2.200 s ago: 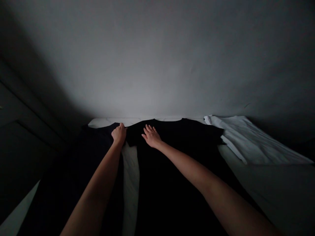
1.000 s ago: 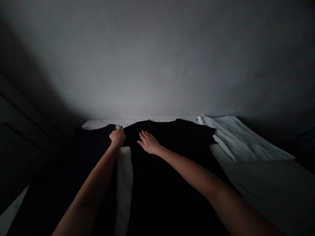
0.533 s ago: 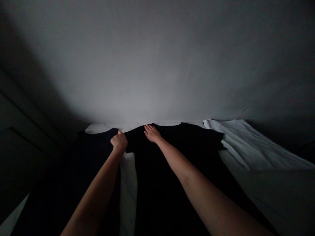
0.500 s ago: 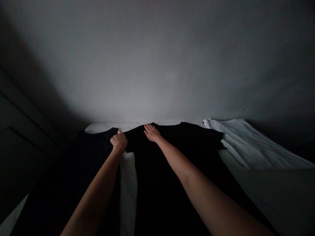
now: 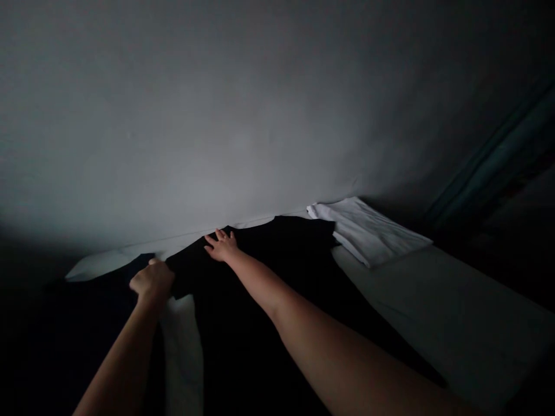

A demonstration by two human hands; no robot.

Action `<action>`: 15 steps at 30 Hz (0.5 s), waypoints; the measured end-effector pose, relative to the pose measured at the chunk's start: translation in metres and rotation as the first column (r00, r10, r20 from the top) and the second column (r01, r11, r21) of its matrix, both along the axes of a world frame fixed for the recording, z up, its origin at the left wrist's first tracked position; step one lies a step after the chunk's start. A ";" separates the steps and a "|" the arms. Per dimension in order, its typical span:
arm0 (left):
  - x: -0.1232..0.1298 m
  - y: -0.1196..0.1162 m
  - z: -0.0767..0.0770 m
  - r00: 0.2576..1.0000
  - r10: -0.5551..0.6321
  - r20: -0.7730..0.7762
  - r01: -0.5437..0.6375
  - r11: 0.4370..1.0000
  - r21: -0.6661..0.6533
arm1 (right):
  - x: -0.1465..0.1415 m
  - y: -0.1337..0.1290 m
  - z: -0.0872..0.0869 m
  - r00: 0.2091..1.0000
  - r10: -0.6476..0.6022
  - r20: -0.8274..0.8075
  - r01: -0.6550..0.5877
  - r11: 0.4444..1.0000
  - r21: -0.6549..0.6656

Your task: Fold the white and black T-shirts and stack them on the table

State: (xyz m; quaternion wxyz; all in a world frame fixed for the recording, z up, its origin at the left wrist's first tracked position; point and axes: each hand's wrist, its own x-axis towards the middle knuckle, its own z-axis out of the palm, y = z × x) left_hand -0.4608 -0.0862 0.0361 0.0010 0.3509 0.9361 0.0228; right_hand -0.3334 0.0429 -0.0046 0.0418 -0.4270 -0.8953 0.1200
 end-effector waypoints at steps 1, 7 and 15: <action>0.000 0.001 0.000 1.000 0.006 -0.006 -0.007 1.000 -0.009 | 0.001 0.001 0.000 1.000 0.020 -0.015 -0.020 1.000 0.002; -0.001 0.002 0.004 0.997 0.044 -0.063 -0.049 0.996 -0.078 | 0.050 0.012 -0.002 0.981 0.140 -0.138 -0.112 0.975 0.191; 0.043 0.021 0.017 0.877 -0.441 -0.189 0.402 0.890 -0.215 | 0.267 0.084 0.024 0.924 -0.364 -0.113 0.381 0.895 0.230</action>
